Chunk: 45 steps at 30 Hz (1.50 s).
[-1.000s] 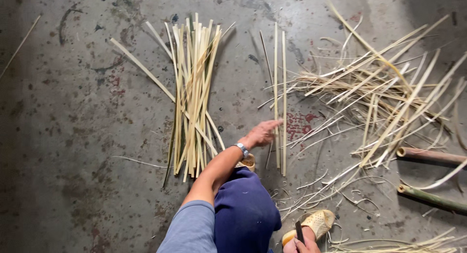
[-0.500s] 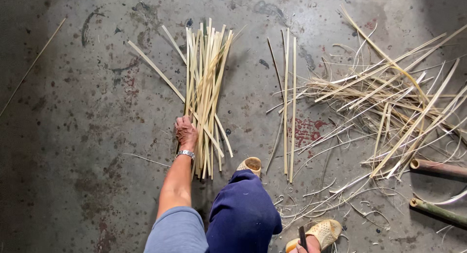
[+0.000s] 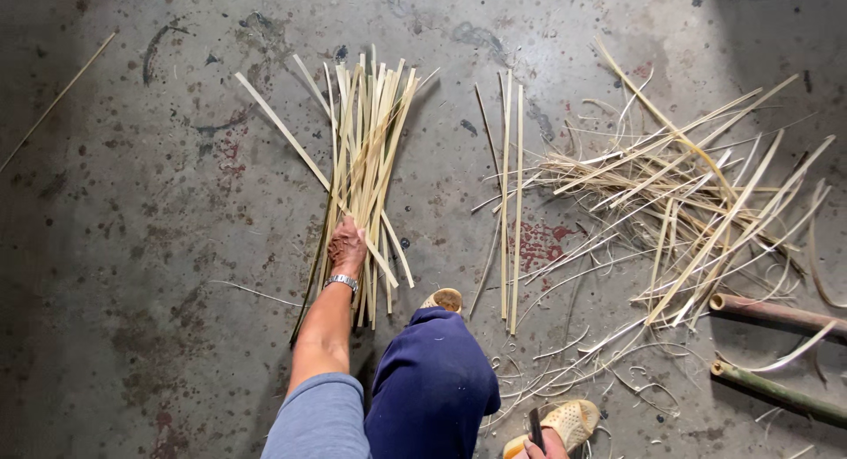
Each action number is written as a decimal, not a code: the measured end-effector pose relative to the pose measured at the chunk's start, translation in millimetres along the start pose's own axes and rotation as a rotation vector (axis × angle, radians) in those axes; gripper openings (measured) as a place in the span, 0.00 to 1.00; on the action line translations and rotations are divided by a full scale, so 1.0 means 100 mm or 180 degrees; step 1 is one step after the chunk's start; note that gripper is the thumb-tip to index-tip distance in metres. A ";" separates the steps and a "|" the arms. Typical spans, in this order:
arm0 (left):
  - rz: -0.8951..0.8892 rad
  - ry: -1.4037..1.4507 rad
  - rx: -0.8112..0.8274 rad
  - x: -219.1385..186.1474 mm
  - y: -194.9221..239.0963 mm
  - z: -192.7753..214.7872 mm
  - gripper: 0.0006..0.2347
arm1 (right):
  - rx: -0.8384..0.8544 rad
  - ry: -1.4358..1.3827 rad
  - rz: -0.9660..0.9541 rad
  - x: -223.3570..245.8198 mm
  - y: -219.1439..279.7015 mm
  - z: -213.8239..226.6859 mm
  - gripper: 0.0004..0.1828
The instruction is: The person sits on the floor and uses a knife to split bamboo strips into thinner strands. They repeatedly peel and separate the strips, placing finished pieces into a pile on the floor.
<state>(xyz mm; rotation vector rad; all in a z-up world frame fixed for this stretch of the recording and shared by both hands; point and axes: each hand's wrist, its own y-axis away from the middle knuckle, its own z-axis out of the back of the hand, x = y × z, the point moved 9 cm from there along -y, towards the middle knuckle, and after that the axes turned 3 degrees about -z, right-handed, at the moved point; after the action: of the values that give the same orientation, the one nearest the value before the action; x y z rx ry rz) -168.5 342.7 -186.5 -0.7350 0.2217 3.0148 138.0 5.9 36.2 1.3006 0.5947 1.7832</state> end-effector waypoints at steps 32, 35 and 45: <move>-0.0895 0.5751 0.0936 -3.82 1.77 2.67 0.05 | -0.0418 -0.1966 0.1528 0.98 1.34 0.92 0.10; -0.0837 0.5782 0.1377 -3.83 1.96 2.52 0.06 | -0.0618 -0.1891 0.1334 0.70 1.49 0.97 0.10; 0.0075 0.5698 0.1619 -3.37 1.27 1.79 0.05 | -0.0686 -0.2299 0.0863 -0.63 1.96 1.20 0.11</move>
<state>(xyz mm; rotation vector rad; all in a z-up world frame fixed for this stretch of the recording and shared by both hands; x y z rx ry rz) 41.7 244.5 142.2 -2.7856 0.8476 1.2006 189.6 -164.2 194.3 1.7846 -0.1767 1.3777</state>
